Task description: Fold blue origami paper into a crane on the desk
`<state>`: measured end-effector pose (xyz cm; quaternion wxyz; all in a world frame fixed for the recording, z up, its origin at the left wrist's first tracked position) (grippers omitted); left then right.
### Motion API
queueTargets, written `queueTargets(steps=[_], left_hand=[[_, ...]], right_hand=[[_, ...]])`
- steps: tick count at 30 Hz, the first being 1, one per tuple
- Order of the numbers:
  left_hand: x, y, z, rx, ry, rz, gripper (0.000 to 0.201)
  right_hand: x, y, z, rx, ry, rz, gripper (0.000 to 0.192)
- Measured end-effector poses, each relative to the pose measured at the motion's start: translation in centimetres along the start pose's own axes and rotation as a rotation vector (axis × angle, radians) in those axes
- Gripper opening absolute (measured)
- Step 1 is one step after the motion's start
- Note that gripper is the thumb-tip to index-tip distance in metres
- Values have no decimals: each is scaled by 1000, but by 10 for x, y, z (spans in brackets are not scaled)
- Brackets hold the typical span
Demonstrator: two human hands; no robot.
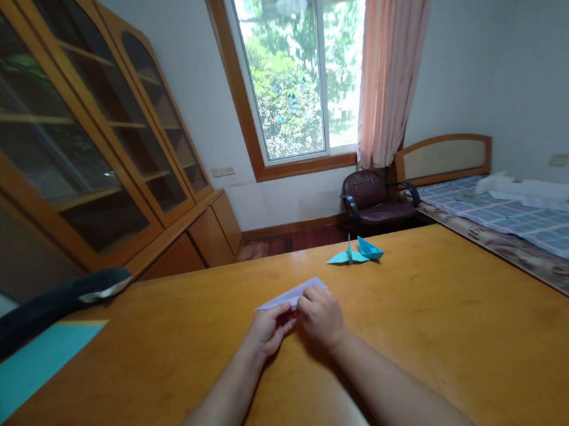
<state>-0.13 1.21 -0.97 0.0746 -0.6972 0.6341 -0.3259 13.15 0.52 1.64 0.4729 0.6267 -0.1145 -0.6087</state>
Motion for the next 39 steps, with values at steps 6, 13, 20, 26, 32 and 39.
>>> queueTargets(steps=[6,13,20,26,32,39], left_hand=[[-9,13,-10,-158,-122,-22,15],[-20,30,-30,-1004,-582,-63,12],[-9,15,-20,-1624,-711,125,18],[-6,11,-20,-1704,-695,159,24],[-4,9,-23,-1692,-659,210,28],[0,7,-25,-1761,-637,240,28]], right_hand=[[-2,-4,-12,69,-40,74,22],[2,-19,-15,100,-53,274,21],[5,-25,-11,69,-51,416,26],[5,-25,-11,50,-80,459,24],[6,-25,-11,44,-87,431,22],[3,-17,-8,-15,-114,300,26]])
Point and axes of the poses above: each hand's wrist, its own x-axis away from the middle knuckle, its own y-axis out of the back of the hand, z = x × y, the point moved 3 cm from there along -x, towards the middle knuckle, and after that the axes turned 6 degrees about -y, right-handed, at the moved point
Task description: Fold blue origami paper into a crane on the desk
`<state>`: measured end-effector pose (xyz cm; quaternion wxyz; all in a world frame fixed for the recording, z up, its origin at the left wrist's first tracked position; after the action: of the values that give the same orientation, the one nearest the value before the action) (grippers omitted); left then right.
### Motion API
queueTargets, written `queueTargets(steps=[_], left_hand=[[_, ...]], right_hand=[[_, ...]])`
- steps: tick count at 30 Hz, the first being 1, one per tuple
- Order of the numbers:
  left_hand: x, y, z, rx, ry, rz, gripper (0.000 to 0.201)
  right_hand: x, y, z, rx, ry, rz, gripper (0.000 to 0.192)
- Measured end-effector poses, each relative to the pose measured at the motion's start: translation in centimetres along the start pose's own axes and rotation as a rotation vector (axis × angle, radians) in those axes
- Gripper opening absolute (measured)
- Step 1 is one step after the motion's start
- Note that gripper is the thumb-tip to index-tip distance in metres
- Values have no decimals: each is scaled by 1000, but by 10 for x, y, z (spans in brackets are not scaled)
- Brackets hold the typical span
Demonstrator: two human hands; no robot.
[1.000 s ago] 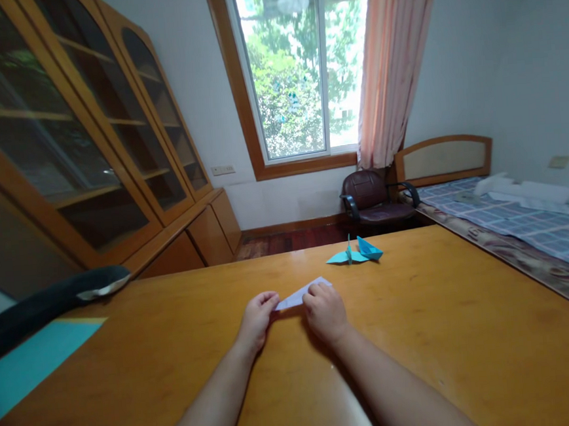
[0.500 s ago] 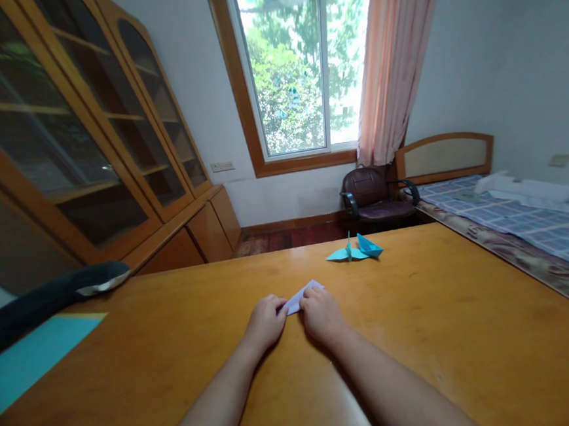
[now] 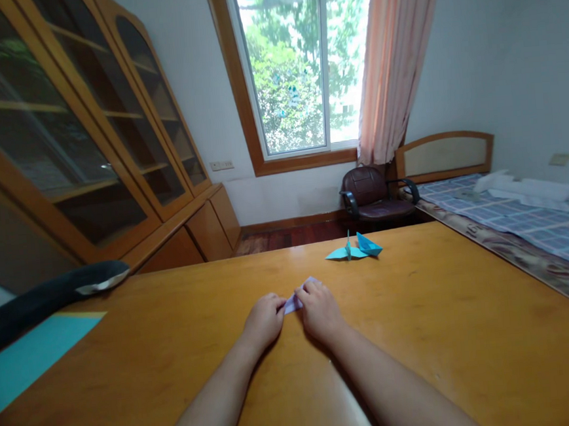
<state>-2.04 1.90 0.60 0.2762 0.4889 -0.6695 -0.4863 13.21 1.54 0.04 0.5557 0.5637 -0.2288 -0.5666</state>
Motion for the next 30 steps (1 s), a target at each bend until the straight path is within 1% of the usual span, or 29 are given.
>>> queueTargets(steps=[3,5,8,10,13,17,20,26,30], left_hand=[[0,0,-1,-43,-14,6,30],[1,-1,-1,-71,-14,17,31],[1,-1,-3,-111,-23,42,32],[1,-1,-5,-124,-28,57,33],[2,-1,-7,-111,-25,78,32],[2,2,-7,-70,-35,101,31],[2,5,-6,-84,-45,113,30],[4,12,-3,-80,48,104,27],[6,14,-3,-93,21,100,27]], right_hand=[[0,3,2,-20,14,-66,34],[1,4,4,-11,51,-73,32],[1,5,7,9,104,-25,23],[1,5,8,21,116,11,20],[0,3,8,44,120,37,21],[0,0,5,67,127,41,22],[1,-3,3,67,127,59,24],[0,-8,1,48,107,85,23],[0,-10,1,43,103,94,23]])
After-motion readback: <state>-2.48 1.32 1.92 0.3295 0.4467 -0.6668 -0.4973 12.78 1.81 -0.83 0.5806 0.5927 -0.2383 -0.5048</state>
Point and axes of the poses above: each hand's wrist, its own x-axis away from the middle knuckle, its own y-axis out of the back of the hand, z = x × y, the point moved 3 cm from there along -x, towards the middle knuckle, and after that the axes turned 6 degrees about -y, right-handed, at the moved point
